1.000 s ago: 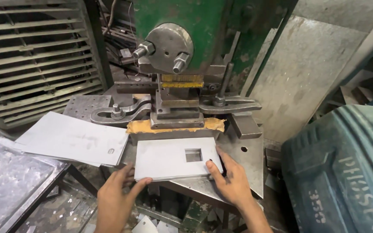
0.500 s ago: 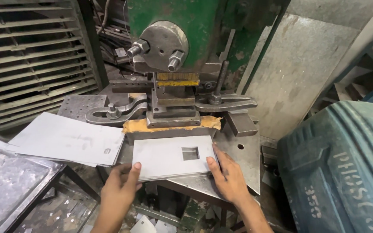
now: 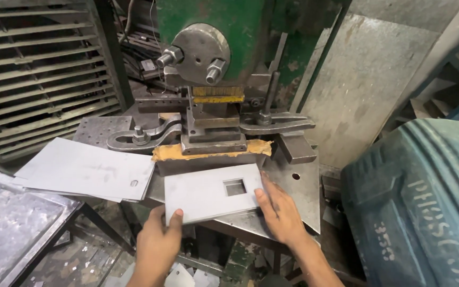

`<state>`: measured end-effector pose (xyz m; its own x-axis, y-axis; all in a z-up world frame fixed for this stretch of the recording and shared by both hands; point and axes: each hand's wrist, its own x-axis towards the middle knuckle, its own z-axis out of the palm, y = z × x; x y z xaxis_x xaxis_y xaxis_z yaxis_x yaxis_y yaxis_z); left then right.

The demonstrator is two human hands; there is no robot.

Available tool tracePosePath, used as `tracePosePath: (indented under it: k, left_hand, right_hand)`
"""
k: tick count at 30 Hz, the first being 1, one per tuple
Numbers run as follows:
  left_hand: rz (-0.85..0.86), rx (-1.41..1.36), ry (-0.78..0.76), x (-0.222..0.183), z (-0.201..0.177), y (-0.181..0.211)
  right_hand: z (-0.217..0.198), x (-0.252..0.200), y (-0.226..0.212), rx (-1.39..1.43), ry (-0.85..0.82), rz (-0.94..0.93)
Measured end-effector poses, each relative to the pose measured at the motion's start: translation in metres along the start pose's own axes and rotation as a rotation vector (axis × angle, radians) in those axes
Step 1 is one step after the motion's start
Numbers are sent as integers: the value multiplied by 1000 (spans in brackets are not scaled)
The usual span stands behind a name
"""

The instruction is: Operating an industrial stamping machine to process metal plates.

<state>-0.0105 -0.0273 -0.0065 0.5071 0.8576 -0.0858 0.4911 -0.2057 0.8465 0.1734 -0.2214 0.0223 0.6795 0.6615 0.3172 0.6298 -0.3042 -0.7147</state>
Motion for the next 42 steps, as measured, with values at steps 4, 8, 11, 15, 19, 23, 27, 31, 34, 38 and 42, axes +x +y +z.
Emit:
tracePosePath:
  k: [4, 8, 11, 15, 19, 23, 27, 31, 34, 38, 42]
  left_hand:
    - [-119, -252, -32, -7, 19, -30]
    - [-324, -651, -168, 14, 35, -44]
    - [-359, -684, -228, 22, 41, -47]
    - [-418, -724, -275, 30, 45, -48]
    - [-488, -710, -288, 30, 40, -44]
    - [-520, -751, -333, 31, 39, -41]
    - [-521, -728, -344, 30, 37, -25]
    - [-399, -777, -356, 40, 54, -42]
    - [-193, -619, -315, 42, 57, -45]
    - [-256, -631, -330, 37, 76, -74]
    - [-103, -696, -93, 50, 132, -141]
  right_hand:
    - [2, -2, 1, 3, 51, 76]
    - [-1, 2, -1, 34, 72, 125]
    - [1, 1, 4, 52, 75, 131]
    - [0, 2, 2, 48, 64, 205]
    - [-2, 2, 2, 93, 76, 175]
    - [-2, 3, 0, 71, 66, 196]
    - [-1, 2, -4, 87, 113, 123]
    - [4, 1, 11, 39, 171, 83]
    - [3, 3, 7, 32, 178, 66]
    - [1, 2, 3, 54, 140, 134]
    - [2, 3, 7, 33, 146, 84]
